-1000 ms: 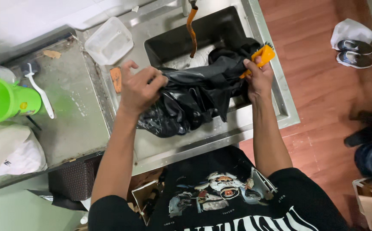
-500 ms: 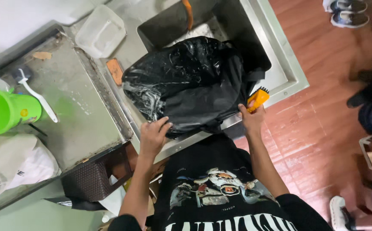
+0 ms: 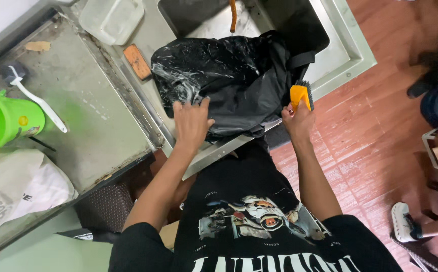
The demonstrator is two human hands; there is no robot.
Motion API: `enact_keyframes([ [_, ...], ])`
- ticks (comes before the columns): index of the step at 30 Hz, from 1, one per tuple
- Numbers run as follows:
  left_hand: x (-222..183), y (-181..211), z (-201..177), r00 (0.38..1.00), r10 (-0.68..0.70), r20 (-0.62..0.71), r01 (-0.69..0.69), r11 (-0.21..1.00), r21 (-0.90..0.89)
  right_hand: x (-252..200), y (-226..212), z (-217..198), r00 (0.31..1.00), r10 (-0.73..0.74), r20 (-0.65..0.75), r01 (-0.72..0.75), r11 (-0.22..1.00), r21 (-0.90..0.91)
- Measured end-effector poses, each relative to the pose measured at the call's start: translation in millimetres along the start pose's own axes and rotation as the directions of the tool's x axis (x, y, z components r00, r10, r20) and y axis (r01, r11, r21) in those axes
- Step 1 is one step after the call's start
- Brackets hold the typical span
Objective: The person cleans a black bag by applying a cleaning solution and scrubbing it with a brush over a sink.
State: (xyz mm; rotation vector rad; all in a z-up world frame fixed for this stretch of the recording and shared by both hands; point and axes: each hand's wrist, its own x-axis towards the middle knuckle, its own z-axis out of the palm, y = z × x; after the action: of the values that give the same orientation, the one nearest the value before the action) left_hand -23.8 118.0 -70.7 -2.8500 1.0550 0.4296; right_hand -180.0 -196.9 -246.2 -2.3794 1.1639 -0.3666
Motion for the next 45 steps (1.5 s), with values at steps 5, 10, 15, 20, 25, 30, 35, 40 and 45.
enact_keyframes([
  [5, 13.1, -9.7, 15.4, 0.689, 0.206, -0.695, -0.088, 0.975, 0.202, -9.0, -1.6, -11.3, 0.995, -0.074, 0.069, 0.064, 0.989, 0.137],
  [10, 74.4, 0.2, -7.0, 0.908, 0.312, -0.279, -0.269, 0.946, 0.182, -12.4, -9.5, -12.9, 0.996, -0.021, 0.082, 0.011, 0.993, 0.119],
  [15, 190.4, 26.2, 67.1, 0.95, 0.306, -0.06, -0.295, 0.944, 0.144, -16.2, -21.3, -20.1, 0.996, -0.01, 0.085, -0.001, 0.992, 0.127],
  [20, 251.1, 38.4, 127.7, 0.949, 0.258, 0.183, -0.293, 0.935, 0.198, -15.1, -21.6, -18.3, 0.985, 0.05, 0.165, -0.084, 0.974, 0.209],
  [25, 254.2, 31.1, 94.3, 0.937, 0.31, 0.16, -0.34, 0.916, 0.213, -3.8, -16.9, -37.7, 0.983, 0.01, 0.184, -0.06, 0.962, 0.268],
  [30, 235.0, 21.3, -36.3, 0.966, 0.201, 0.161, -0.213, 0.975, 0.063, 37.7, -0.8, -39.2, 0.973, 0.038, 0.227, -0.113, 0.938, 0.327],
  [35, 226.7, 1.3, -139.8, 0.997, 0.056, -0.061, -0.065, 0.986, -0.152, 103.9, 2.4, -57.9, 0.965, -0.021, 0.263, -0.054, 0.96, 0.274],
  [40, 209.9, 21.8, -192.5, 0.971, 0.045, -0.235, -0.073, 0.991, -0.114, 147.5, -15.9, -49.0, 0.871, -0.039, 0.489, -0.024, 0.992, 0.121],
  [45, 210.2, 48.8, -167.1, 0.957, 0.04, -0.288, -0.061, 0.996, -0.066, 172.3, -29.8, -68.5, 0.734, -0.137, 0.665, 0.168, 0.986, 0.017],
])
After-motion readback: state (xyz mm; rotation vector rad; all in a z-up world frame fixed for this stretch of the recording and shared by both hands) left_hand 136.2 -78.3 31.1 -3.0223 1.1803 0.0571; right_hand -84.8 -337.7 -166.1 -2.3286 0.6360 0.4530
